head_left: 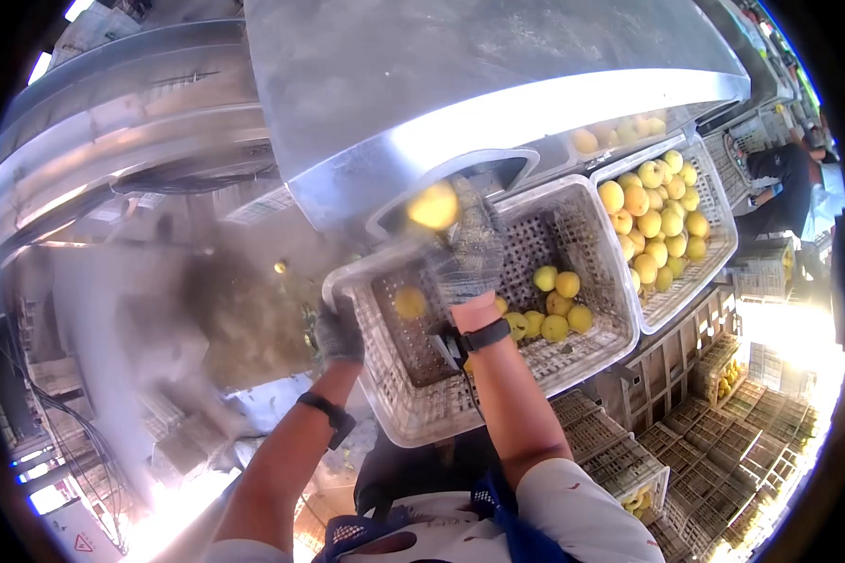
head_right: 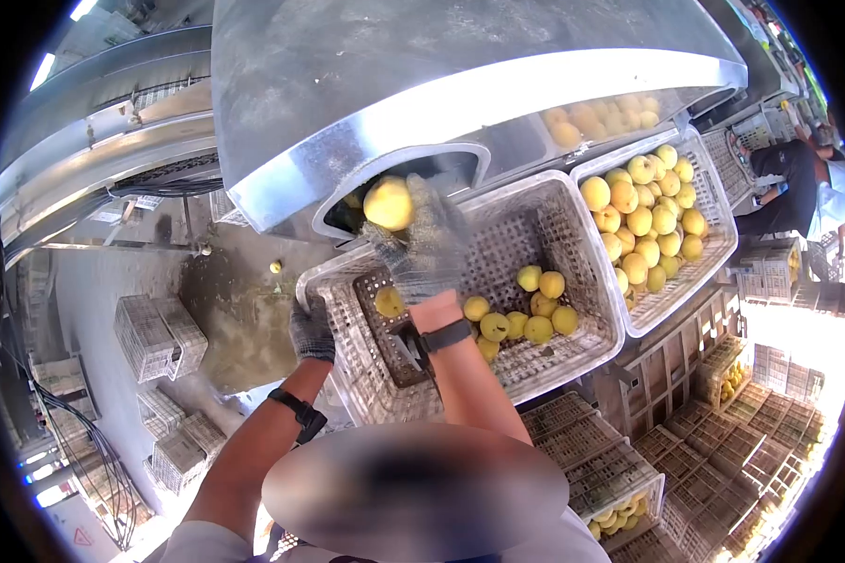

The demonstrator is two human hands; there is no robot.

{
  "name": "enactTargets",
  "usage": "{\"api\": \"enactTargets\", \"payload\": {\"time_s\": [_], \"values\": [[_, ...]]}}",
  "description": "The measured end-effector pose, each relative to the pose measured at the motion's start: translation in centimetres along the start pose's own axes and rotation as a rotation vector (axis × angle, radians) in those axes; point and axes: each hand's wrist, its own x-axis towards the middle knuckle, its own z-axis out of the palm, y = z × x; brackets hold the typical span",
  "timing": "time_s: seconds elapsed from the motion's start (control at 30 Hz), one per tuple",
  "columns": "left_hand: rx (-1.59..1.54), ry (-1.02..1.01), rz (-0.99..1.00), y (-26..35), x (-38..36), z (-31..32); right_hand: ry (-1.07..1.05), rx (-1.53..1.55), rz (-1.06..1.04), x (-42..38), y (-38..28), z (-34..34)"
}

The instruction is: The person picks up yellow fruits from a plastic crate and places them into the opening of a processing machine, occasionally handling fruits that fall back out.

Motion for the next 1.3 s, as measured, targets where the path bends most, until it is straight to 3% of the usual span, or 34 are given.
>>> {"api": "enactTargets", "payload": {"time_s": [0.07, 0.13, 0.27, 0.33, 0.4, 0.47, 0.5, 0.6, 0.67, 0.7, 0.73, 0.77, 0.83, 0.9, 0.93, 1.0, 1.03, 1.1, 1.13, 1.2, 1.23, 1.27, 1.3], "values": [[0.095, 0.003, 0.018, -1.4, 0.7, 0.1, -0.012, 0.013, 0.037, -0.7, 1.8, 0.9], [0.078, -0.009, 0.007, -1.3, 0.6, 0.2, -0.046, 0.011, -0.113, -0.5, 2.3, 0.6], [-0.057, 0.004, 0.043, -2.5, 0.7, 0.6, -0.103, -0.086, -0.125, 0.6, 1.3, -1.0], [-0.045, 0.022, 0.084, -2.4, 0.8, 0.6, -0.110, -0.110, -0.103, 0.7, 1.1, -1.0], [-0.121, -0.049, -0.098, -1.5, 0.8, 0.3, -0.122, -0.130, -0.087, 1.6, 0.5, -0.3], [-0.061, -0.043, -0.088, -1.3, 0.9, 0.2, -0.223, -0.234, 0.000, 3.8, -0.7, 1.6], [0.002, -0.043, -0.069, -1.2, 0.8, 0.0, -0.215, -0.135, 0.058, 4.3, -1.6, 1.7], [0.013, -0.065, -0.033, -0.4, 0.7, -0.3, -0.287, -0.258, 0.003, 7.3, -3.7, 1.3], [0.065, -0.036, -0.008, 0.0, 0.4, -0.5, -0.290, -0.018, 0.100, 6.6, -2.9, 1.4], [0.042, -0.037, 0.006, -0.9, 0.6, -0.3, -0.083, 0.312, 0.138, 5.7, -2.9, 0.7], [0.009, -0.034, 0.026, -1.6, 0.9, 0.0, 0.062, 1.070, 0.549, 4.1, -3.4, -0.3], [0.004, -0.032, 0.024, -1.7, 1.0, 0.0, 0.170, 0.925, 0.423, 3.3, -3.8, -2.3], [0.127, 0.003, 0.001, -1.5, 1.1, 0.1, -0.018, 1.246, 0.520, -6.2, 4.0, -2.8], [0.124, 0.002, -0.046, -1.5, 1.4, 0.3, -0.215, 0.724, 1.214, -9.5, 4.4, -2.7], [0.128, -0.007, -0.091, -1.5, 1.1, 0.2, -0.227, 0.715, 1.221, -12.2, 6.7, -0.6], [0.119, -0.028, -0.070, -1.4, 0.9, 0.1, -1.007, 0.106, 1.016, -16.8, 12.1, 4.9], [0.110, -0.016, -0.057, -2.3, 1.2, 0.5, -1.011, 0.110, 1.008, -16.7, 11.9, 6.3], [0.177, -0.006, -0.090, -2.3, 1.5, 0.5, -1.118, -0.411, 0.287, -17.5, 11.6, 10.0], [0.182, 0.000, -0.084, -1.8, 1.5, 0.5, -1.114, -0.402, 0.285, -18.5, 11.7, 12.0], [0.105, 0.015, -0.061, -1.9, 1.3, 0.5, -0.902, -0.458, -0.162, -24.6, 15.2, 16.8], [0.059, -0.003, -0.056, -2.4, 1.5, 0.5, -1.122, -0.370, 0.175, -17.5, 7.9, 11.6], [0.062, 0.001, -0.052, -2.4, 1.7, 0.5, -1.118, -0.365, 0.172, -18.6, 9.2, 13.1], [0.082, -0.001, -0.072, -2.3, 1.7, 0.5, -1.108, -0.310, 0.314, -21.3, 12.0, 15.5]]}}
